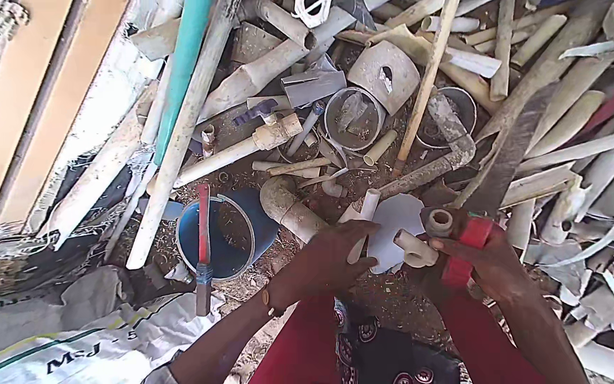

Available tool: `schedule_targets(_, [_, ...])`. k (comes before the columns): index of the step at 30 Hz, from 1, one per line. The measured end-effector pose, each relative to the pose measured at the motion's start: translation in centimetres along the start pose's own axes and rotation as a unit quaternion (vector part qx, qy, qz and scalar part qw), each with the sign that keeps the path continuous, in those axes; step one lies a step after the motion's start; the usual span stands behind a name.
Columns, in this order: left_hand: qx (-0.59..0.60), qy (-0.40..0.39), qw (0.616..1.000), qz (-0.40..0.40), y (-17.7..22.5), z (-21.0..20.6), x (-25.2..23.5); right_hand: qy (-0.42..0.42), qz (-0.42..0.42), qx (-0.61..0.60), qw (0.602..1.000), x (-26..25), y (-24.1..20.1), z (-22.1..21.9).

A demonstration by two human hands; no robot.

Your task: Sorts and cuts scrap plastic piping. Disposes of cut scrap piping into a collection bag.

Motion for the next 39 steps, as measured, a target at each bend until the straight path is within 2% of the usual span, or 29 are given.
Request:
schedule_targets(1, [-0.119, 0.010, 0.992, 0.037, -1.2, -0.1, 0.3, 0.003, -0.007, 0.038, 0.999, -0.1, 0.1, 0.0])
schedule_targets(3, [-0.243, 0.009, 0.968, 0.063, -3.1, -0.1, 0.8, 0.015, -0.023, 0.125, 0.992, 0.0, 0.0, 0.0])
schedule_targets(6, [-0.238, -0.024, 0.971, 0.029, -4.9, 0.3, 2.1, 0.006, -0.005, 0.281, 0.960, 0.2, -0.4, 0.0])
schedule_targets(8, [-0.253, -0.036, 0.967, -0.001, -6.5, 0.3, 2.6, -0.031, 0.028, 0.338, 0.940, 0.3, -0.6, -0.3])
schedule_targets(11, [-0.338, -0.019, 0.940, -0.036, -9.4, 0.1, 1.9, -0.079, 0.055, 0.376, 0.922, 0.5, -0.8, -0.7])
schedule_targets(13, [-0.357, -0.010, 0.933, -0.043, -9.5, 0.8, 1.2, -0.083, 0.043, 0.369, 0.925, 0.8, -0.7, -0.7])
schedule_targets(14, [-0.348, 0.026, 0.936, -0.046, -8.7, 1.9, 1.1, -0.079, 0.036, 0.344, 0.935, 1.0, -0.7, -0.5])
schedule_targets(16, [-0.259, 0.141, 0.956, -0.010, -6.1, 6.0, 1.7, -0.055, 0.028, 0.258, 0.964, 1.3, -0.8, 0.0])
schedule_targets(18, [-0.116, 0.280, 0.952, 0.042, -4.6, 10.8, 3.7, -0.002, 0.040, 0.187, 0.982, 1.3, -1.5, 0.8])
schedule_targets(20, [0.087, 0.393, 0.915, 0.011, -3.8, 13.5, 5.5, 0.075, 0.046, 0.157, 0.984, 1.3, -2.2, 1.7])
schedule_targets(22, [0.294, 0.440, 0.847, -0.052, -3.0, 13.8, 5.7, 0.128, 0.039, 0.132, 0.982, 1.1, -2.7, 2.4])
schedule_targets(23, [0.365, 0.434, 0.820, -0.076, -2.4, 13.4, 5.0, 0.143, 0.037, 0.113, 0.983, 1.1, -2.8, 2.6])
schedule_targets(25, [0.442, 0.413, 0.793, -0.072, -1.4, 11.3, 3.0, 0.157, 0.042, 0.095, 0.982, 1.3, -2.9, 2.8])
schedule_targets(27, [0.480, 0.409, 0.775, -0.024, -0.8, 8.2, 0.4, 0.161, 0.055, 0.125, 0.977, 1.6, -3.2, 3.0])
schedule_targets(31, [0.519, 0.396, 0.749, 0.113, -1.4, 3.6, -2.9, 0.156, 0.069, 0.279, 0.945, 1.8, -3.6, 3.7])
schedule_targets(34, [0.563, 0.368, 0.709, 0.212, -3.5, 3.0, -3.0, 0.138, 0.154, 0.405, 0.890, 1.9, -4.1, 2.4])
schedule_targets(36, [0.601, 0.331, 0.682, 0.253, -4.0, 2.8, -2.6, 0.090, 0.215, 0.466, 0.854, 2.2, -4.2, 0.2])
schedule_targets(37, [0.605, 0.313, 0.682, 0.266, -3.8, 2.6, -2.4, 0.051, 0.253, 0.497, 0.829, 2.5, -4.1, -1.1])
schedule_targets(39, [0.604, 0.280, 0.706, 0.243, -3.7, 2.0, -2.4, -0.024, 0.329, 0.549, 0.768, 3.3, -3.7, -3.5])
Point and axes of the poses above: each hand's wrist, its own x-axis away from the middle knuckle, its own z-axis out of the back of the hand, y = z × x, the point moved 7 cm from there along -x, towards the middle knuckle, and after that the axes turned 4 degrees about -x, right-handed, at the moved point
